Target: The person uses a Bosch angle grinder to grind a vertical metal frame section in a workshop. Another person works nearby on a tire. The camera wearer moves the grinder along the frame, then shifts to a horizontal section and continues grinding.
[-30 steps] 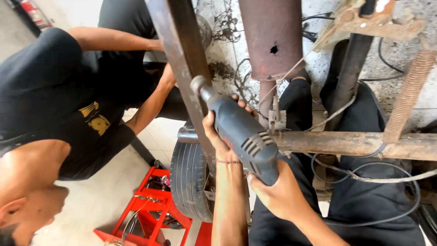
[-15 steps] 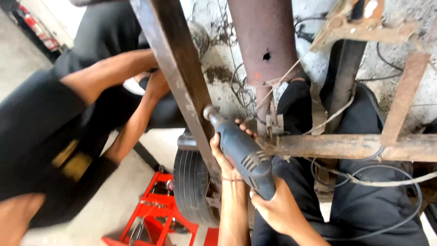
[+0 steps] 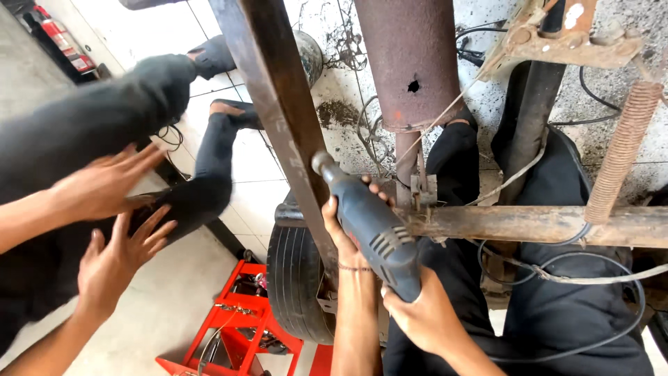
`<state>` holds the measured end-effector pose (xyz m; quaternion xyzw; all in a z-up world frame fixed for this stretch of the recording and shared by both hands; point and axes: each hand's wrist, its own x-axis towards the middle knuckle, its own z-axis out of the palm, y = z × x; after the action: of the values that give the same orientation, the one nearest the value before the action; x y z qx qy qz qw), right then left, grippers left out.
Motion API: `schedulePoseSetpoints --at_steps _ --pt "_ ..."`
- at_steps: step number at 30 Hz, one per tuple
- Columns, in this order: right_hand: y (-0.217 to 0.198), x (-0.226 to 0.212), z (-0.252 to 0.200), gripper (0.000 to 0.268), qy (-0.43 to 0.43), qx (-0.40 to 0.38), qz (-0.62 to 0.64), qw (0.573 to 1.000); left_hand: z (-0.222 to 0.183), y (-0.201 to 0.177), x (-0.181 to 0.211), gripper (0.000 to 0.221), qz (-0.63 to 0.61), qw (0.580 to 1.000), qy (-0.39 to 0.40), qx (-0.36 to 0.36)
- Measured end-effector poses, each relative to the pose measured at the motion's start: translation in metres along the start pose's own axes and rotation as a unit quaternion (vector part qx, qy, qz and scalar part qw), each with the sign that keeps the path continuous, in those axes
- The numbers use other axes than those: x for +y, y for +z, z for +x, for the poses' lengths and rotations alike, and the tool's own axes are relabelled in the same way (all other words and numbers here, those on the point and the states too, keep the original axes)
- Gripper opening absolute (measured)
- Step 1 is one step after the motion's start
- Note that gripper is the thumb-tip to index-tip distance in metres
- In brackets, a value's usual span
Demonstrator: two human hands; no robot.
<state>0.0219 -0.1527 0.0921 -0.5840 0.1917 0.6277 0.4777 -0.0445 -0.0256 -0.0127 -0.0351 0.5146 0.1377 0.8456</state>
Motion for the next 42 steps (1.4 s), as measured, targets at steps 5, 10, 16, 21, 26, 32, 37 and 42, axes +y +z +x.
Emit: schedulePoseSetpoints --at_steps 5,10,16,21,26,32,37,42 --pt "-0.001 -0.007 0.011 0.007 0.051 0.0 -0.009 0.999 0.01 0.007 0.002 0.067 0.009 1.0 -0.01 -0.01" --pt "-0.005 -0.024 0.026 0.008 0.045 0.001 -0.003 0.999 0.032 0.031 0.011 0.069 -0.007 0.999 -0.016 -0.032" --pt "-0.002 -0.009 0.017 0.009 0.001 -0.002 0.0 1.0 0.022 0.019 0.009 0.068 0.006 0.997 -0.014 -0.069" --pt "-0.003 0.02 -0.001 0.009 0.075 -0.028 -0.022 0.997 -0.008 -0.015 -0.004 0.07 -0.013 1.0 -0.013 0.021" --pt "-0.003 0.015 0.002 0.01 0.067 -0.016 -0.001 0.998 -0.002 -0.01 -0.003 0.07 -0.016 1.0 -0.019 -0.004" --pt "-0.006 -0.008 0.008 0.011 0.016 -0.003 -0.023 1.0 0.008 0.018 0.005 0.072 0.002 0.999 -0.017 -0.029" --pt "-0.001 0.025 -0.008 0.014 0.008 0.005 -0.036 0.999 -0.013 -0.01 -0.001 0.073 -0.018 0.999 -0.016 -0.029" --pt "-0.003 0.028 -0.011 0.011 0.028 -0.02 -0.041 0.999 -0.022 -0.029 -0.006 0.069 -0.043 0.999 -0.031 -0.011"
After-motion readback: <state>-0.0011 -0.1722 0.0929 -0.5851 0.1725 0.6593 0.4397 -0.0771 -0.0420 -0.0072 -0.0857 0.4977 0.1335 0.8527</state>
